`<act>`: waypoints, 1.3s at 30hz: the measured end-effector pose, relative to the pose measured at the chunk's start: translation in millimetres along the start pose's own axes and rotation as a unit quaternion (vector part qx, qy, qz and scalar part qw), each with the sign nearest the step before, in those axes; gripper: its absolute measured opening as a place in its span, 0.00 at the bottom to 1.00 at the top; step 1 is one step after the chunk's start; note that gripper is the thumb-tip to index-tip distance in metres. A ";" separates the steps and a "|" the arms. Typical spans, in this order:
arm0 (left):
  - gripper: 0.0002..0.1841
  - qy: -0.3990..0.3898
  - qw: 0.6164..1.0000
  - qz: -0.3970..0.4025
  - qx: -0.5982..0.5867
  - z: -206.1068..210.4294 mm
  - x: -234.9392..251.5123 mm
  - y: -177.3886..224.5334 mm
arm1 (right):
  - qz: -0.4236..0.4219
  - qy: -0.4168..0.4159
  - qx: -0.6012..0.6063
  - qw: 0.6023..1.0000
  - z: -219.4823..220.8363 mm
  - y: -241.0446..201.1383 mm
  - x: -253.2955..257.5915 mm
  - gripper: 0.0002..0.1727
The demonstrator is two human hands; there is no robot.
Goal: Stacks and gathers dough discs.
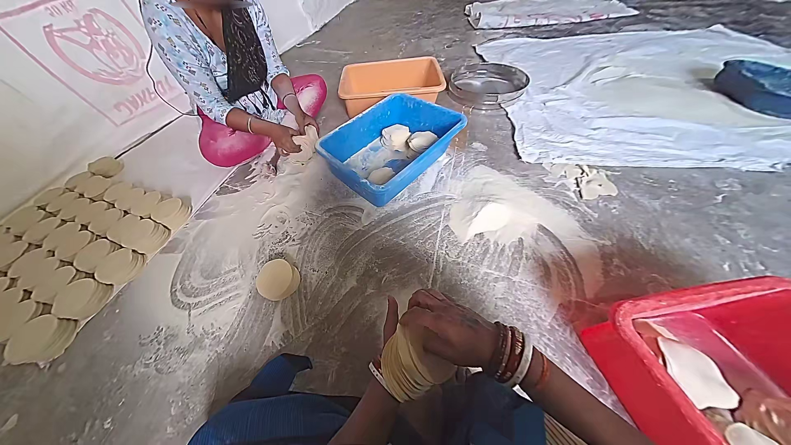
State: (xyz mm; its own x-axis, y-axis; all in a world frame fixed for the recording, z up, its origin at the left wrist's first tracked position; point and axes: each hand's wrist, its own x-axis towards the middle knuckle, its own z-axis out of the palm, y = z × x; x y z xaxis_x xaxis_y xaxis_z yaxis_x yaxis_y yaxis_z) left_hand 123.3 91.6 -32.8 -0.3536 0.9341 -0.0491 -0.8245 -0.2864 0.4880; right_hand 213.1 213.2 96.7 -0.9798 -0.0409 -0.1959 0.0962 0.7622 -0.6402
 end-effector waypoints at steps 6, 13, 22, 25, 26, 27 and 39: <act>0.37 0.274 0.955 -0.099 -0.057 96.3 -8.4 30.0 | 0.034 -0.037 -0.015 0.999 -6.4 -2.1 2.9 0.17; 0.39 0.001 0.990 -0.057 -0.132 46.2 -15.8 7.7 | -0.108 0.112 0.021 0.988 10.9 12.5 -5.1 0.08; 0.30 -0.032 0.998 -0.055 -0.021 30.5 -20.1 3.7 | -0.221 0.082 0.034 0.971 11.6 17.5 1.6 0.10; 0.30 0.098 0.994 -0.033 0.038 63.4 -21.3 18.2 | -0.220 0.109 0.020 0.969 15.3 14.9 0.4 0.09; 0.30 0.073 0.997 -0.033 0.006 55.5 -20.0 15.1 | -0.226 0.128 0.010 0.966 18.5 16.4 0.4 0.09; 0.30 0.006 0.997 -0.046 -0.055 40.1 -18.0 8.1 | -0.237 0.146 -0.005 0.960 22.2 19.1 0.8 0.09; 0.42 -0.076 0.983 -0.129 -0.108 30.6 -16.4 7.9 | -0.156 0.098 0.058 0.981 7.2 21.7 -2.9 0.09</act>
State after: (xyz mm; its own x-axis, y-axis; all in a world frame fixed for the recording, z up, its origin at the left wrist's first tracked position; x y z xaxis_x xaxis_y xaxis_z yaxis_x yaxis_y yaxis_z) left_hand 136.1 80.5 -1.5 -0.0635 0.9979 -0.0092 -0.9585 -0.0584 0.2789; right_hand 219.3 225.3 78.0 -0.9786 -0.1261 0.1627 -0.2053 0.6530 -0.7290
